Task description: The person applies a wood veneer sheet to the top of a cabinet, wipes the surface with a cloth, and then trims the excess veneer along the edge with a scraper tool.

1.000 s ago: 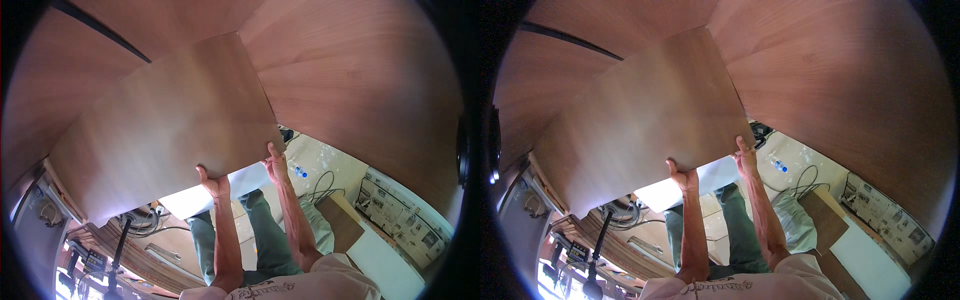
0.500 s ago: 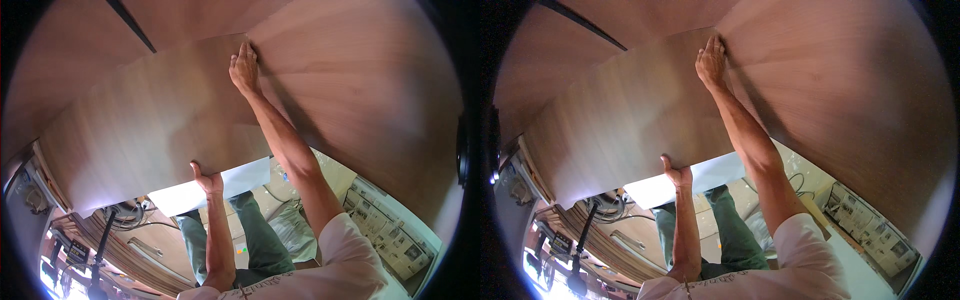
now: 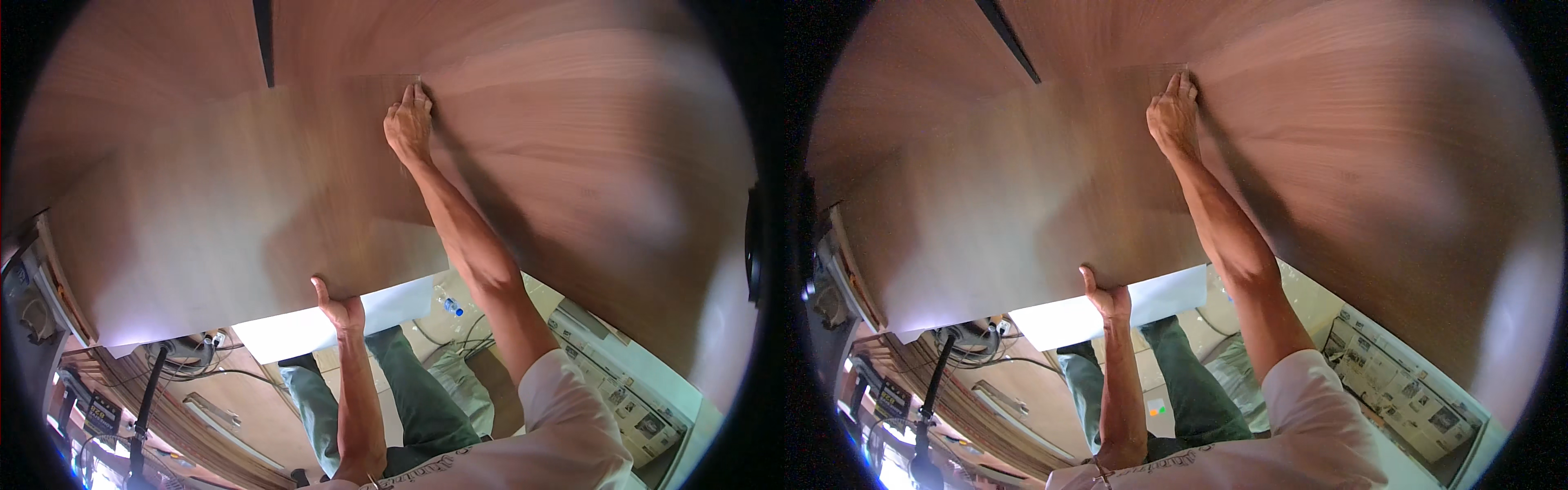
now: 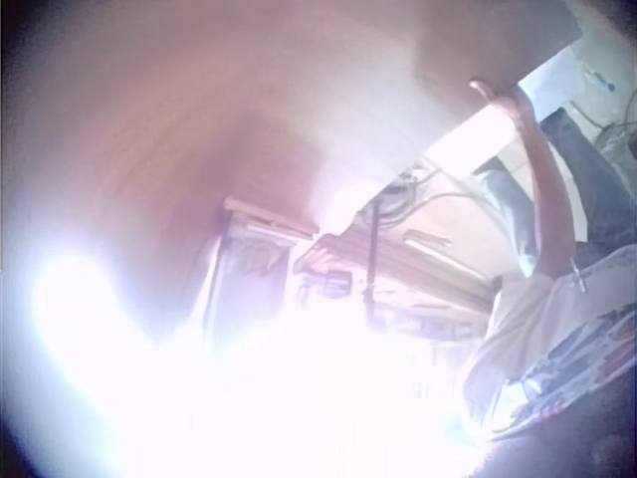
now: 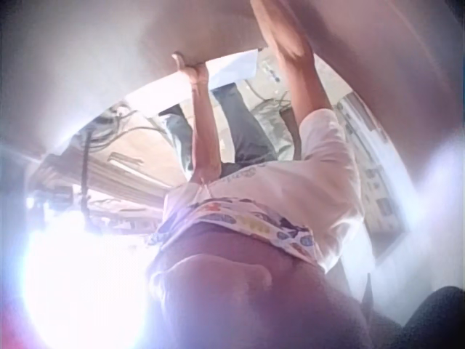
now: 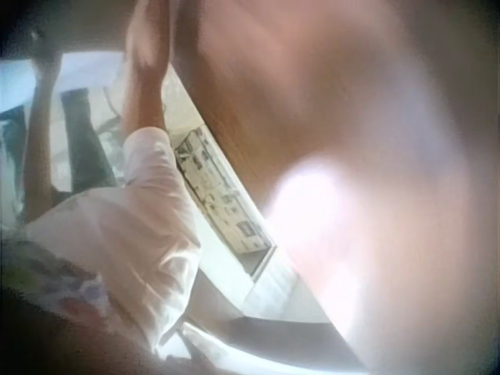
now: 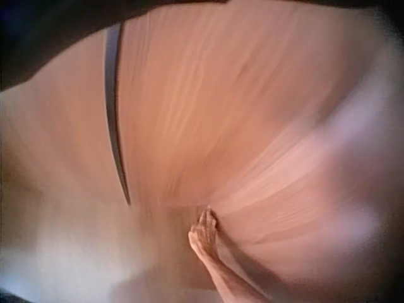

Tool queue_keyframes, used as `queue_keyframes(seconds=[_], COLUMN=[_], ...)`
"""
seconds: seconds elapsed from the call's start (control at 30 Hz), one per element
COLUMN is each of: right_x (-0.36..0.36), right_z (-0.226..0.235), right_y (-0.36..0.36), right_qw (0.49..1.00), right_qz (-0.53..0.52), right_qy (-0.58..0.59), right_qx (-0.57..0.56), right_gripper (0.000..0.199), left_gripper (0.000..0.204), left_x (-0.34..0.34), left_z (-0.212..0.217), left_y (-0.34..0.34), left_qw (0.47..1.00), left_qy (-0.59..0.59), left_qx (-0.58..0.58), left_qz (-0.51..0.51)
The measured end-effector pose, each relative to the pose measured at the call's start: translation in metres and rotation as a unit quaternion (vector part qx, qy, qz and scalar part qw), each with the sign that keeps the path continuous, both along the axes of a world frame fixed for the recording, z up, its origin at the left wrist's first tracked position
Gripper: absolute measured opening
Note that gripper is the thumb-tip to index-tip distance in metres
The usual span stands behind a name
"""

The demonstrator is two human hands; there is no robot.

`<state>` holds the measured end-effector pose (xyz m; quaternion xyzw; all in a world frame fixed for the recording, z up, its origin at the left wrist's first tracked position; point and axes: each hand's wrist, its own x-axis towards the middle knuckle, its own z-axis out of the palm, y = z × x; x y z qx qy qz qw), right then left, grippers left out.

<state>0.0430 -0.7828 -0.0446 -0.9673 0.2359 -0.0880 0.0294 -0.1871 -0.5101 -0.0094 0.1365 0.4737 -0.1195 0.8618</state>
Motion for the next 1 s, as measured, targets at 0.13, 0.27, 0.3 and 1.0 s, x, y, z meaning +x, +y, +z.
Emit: queue_keyframes(seconds=[0.13, 0.27, 0.3, 1.0], right_x=[0.009, 0.004, 0.009, 0.005], right_z=[0.009, -0.011, -0.012, -0.005], right_y=[0.008, -0.013, -0.007, 0.003], right_qw=[0.993, 1.0, 1.0, 0.996], right_qz=[-0.018, 0.019, 0.019, -0.017], right_qy=[0.041, -0.011, -0.011, 0.064], right_qx=[0.112, -0.014, -0.01, 0.052], right_gripper=[0.054, 0.053, 0.053, 0.055], left_gripper=[0.051, 0.053, 0.053, 0.049], left_x=[0.0, -0.001, 0.001, -0.002], left_z=[-0.002, -0.001, -0.002, 0.001], left_y=[0.008, -0.002, -0.002, 0.006], left_qw=[1.0, 1.0, 1.0, 0.998], left_qy=[0.0, -0.001, 0.0, -0.001], left_qx=[0.006, -0.019, -0.016, -0.067], left_qz=[0.012, -0.002, -0.001, 0.003])
